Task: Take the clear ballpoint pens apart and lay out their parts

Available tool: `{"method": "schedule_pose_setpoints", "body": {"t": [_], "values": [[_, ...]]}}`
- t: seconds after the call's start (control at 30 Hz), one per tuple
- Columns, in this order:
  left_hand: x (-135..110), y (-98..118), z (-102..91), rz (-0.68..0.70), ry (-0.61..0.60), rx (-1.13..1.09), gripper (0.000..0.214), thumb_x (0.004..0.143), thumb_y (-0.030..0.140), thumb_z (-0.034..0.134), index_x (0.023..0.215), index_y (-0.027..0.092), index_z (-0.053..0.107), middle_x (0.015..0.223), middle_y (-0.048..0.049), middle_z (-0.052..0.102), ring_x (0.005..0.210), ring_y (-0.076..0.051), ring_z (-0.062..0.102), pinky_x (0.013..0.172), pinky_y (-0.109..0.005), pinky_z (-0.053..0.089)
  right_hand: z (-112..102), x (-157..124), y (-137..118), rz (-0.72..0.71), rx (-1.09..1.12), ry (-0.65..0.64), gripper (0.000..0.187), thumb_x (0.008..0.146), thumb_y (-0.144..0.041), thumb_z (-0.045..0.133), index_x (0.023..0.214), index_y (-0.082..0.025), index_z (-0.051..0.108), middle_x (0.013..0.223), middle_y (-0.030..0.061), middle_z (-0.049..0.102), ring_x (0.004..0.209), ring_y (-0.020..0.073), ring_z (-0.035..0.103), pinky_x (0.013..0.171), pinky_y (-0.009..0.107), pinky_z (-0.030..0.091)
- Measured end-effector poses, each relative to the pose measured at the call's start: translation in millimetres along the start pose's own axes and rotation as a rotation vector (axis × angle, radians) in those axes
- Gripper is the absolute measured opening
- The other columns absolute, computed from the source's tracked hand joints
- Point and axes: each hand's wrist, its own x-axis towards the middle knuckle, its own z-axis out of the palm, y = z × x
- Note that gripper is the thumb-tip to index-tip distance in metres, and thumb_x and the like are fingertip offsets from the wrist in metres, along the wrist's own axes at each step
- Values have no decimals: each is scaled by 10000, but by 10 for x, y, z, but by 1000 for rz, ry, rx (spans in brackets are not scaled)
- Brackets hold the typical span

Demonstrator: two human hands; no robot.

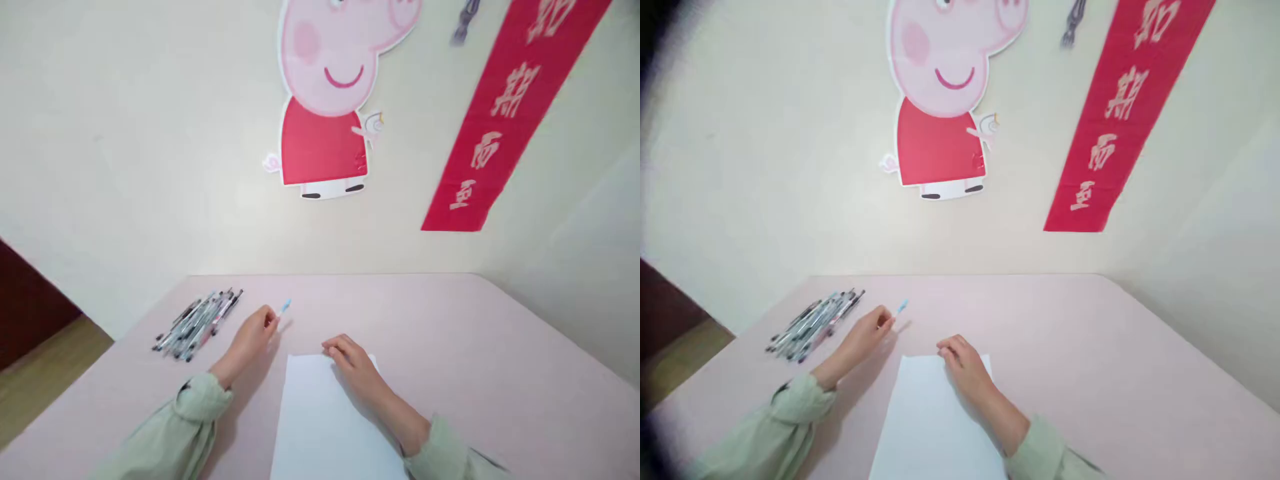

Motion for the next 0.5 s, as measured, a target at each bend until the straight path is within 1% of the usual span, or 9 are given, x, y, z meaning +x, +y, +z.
{"method": "schedule_pose_setpoints", "body": {"t": [0.1,0.17,0.27,0.33,0.37,0.43,0.5], "values": [[-118,261,491,-60,-263,-250,240,801,432,468,757,196,476,646,19,585,511,-109,488,514,-241,373,-13,29,44,60,187,-1,374,902,-505,451,1047,-211,630,959,76,645,888,206,604,830,374,446],[-198,362,771,-95,-347,-376,235,812,437,465,785,204,451,609,52,542,449,-84,426,460,-214,322,-34,56,92,106,349,30,435,890,-559,437,1093,-215,609,982,81,650,857,202,612,798,373,466],[-282,377,1078,-158,-416,-440,233,827,438,459,801,207,443,563,84,466,387,-60,308,400,-202,206,-88,98,166,170,592,150,461,859,-593,468,1069,-214,624,1035,90,644,888,209,608,776,360,476],[-307,332,1196,-148,-452,-425,244,825,441,476,795,199,471,540,86,439,385,-59,293,399,-209,185,-126,116,187,195,677,223,420,835,-572,523,971,-200,661,1032,90,647,929,213,595,781,339,469],[-313,307,1229,-127,-470,-418,250,822,442,490,791,193,490,533,83,434,390,-60,300,404,-213,189,-141,120,185,203,689,241,400,825,-559,546,911,-190,675,1019,90,651,935,213,590,781,329,465],[-319,270,1255,-91,-503,-430,272,818,450,506,775,182,520,527,75,432,398,-62,314,413,-220,198,-153,122,162,211,677,229,379,813,-536,575,837,-175,690,977,89,661,914,208,588,779,319,457],[-325,264,1243,-102,-508,-472,288,816,456,516,746,176,523,545,63,443,412,-63,332,416,-222,204,-140,116,130,209,656,184,373,822,-524,573,860,-174,696,958,88,670,894,200,592,785,318,451]]}}
